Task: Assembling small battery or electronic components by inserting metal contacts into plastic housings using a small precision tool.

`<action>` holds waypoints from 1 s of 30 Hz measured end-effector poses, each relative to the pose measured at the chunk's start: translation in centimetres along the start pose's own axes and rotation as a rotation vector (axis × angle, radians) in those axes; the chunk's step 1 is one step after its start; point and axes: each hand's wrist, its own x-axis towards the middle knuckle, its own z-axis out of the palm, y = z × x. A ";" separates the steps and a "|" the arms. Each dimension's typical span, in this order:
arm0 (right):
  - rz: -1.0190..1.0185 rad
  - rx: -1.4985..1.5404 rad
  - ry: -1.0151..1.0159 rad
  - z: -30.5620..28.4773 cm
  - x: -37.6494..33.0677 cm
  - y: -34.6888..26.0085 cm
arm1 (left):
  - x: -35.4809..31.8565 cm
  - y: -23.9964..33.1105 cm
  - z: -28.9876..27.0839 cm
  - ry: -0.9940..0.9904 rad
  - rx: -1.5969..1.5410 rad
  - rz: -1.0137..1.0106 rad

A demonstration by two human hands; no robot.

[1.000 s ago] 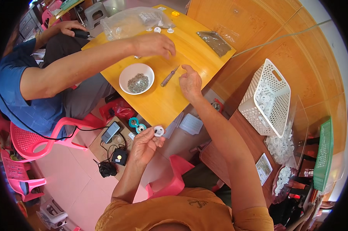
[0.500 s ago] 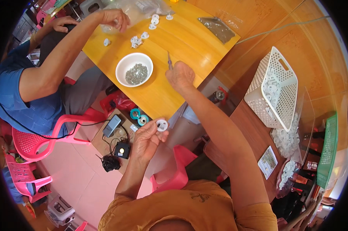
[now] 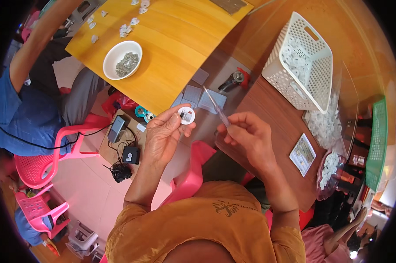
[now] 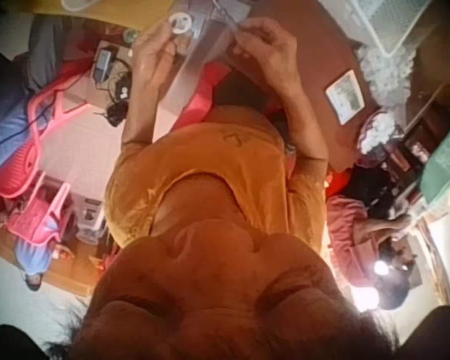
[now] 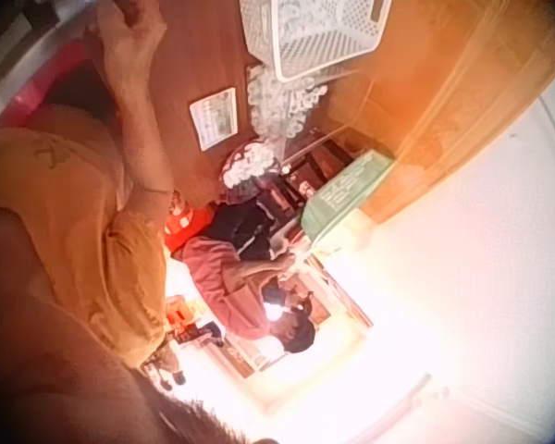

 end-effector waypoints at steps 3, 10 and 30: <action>-0.055 0.105 -0.042 -1.2 -2.9 0.0 | 0.3 -0.9 1.7 -0.019 0.020 0.008; -0.404 -0.301 0.046 -3.8 -6.0 0.3 | 0.2 -2.2 5.2 -0.084 0.132 -0.012; -0.881 -0.902 0.354 -4.1 -7.7 1.2 | -1.0 -5.5 8.7 -0.136 0.217 0.014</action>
